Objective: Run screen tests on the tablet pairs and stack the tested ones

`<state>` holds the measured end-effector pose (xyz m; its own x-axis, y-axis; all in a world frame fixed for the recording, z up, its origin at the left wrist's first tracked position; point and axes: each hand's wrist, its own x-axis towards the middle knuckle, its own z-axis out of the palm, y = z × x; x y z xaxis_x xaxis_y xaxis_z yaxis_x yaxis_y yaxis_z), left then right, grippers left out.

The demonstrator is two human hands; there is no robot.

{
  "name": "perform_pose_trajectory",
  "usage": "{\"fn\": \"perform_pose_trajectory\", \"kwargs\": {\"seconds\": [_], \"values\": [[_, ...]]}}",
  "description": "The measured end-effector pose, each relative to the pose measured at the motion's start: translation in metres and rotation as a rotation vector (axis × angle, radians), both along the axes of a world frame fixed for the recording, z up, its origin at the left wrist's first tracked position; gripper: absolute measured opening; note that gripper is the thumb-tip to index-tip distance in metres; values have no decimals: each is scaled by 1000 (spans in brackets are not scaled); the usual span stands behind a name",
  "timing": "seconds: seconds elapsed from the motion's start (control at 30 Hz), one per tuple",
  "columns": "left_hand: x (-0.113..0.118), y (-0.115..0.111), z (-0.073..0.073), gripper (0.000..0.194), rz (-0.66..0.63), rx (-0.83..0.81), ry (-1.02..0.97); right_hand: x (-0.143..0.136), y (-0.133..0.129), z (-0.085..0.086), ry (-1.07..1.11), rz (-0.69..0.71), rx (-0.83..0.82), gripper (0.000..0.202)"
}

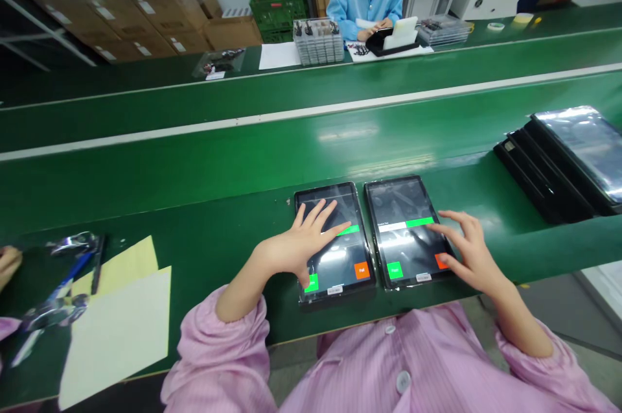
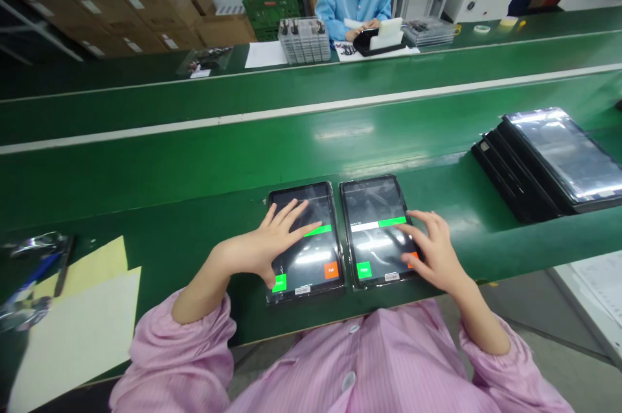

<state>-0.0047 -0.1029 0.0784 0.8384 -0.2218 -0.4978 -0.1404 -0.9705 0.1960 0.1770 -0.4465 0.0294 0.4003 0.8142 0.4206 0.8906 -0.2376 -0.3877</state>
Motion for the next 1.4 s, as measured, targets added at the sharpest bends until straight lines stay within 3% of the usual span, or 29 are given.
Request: {"fn": "perform_pose_trajectory", "kwargs": {"seconds": [0.1, 0.2, 0.33, 0.47, 0.6, 0.7, 0.8, 1.2, 1.4], "values": [[2, -15, -6, 154, -7, 57, -17, 31, 0, -14, 192, -123, 83, 48], [1, -26, -11, 158, 21, 110, -88, 62, 16, -32, 513, -201, 224, 53], [-3, -15, -9, 160, 46, 49, -165, 87, 53, -52, 867, -283, 341, 50], [14, 9, -6, 131, 160, 36, -232, 87, 72, -59, 904, -336, 361, 45], [60, 20, -7, 88, 262, 49, -266, 85, 71, -61, 981, -354, 373, 44], [93, 16, -5, 65, 250, 2, -243, 88, 68, -63, 991, -344, 408, 45], [108, 8, -2, 46, 191, -63, -177, 89, 68, -63, 975, -355, 435, 47], [107, -3, -6, 54, 184, 2, -208, 84, 67, -51, 1069, -358, 370, 40], [105, -4, -6, 49, 211, -10, -205, 86, 67, -56, 1064, -346, 450, 51]]}}
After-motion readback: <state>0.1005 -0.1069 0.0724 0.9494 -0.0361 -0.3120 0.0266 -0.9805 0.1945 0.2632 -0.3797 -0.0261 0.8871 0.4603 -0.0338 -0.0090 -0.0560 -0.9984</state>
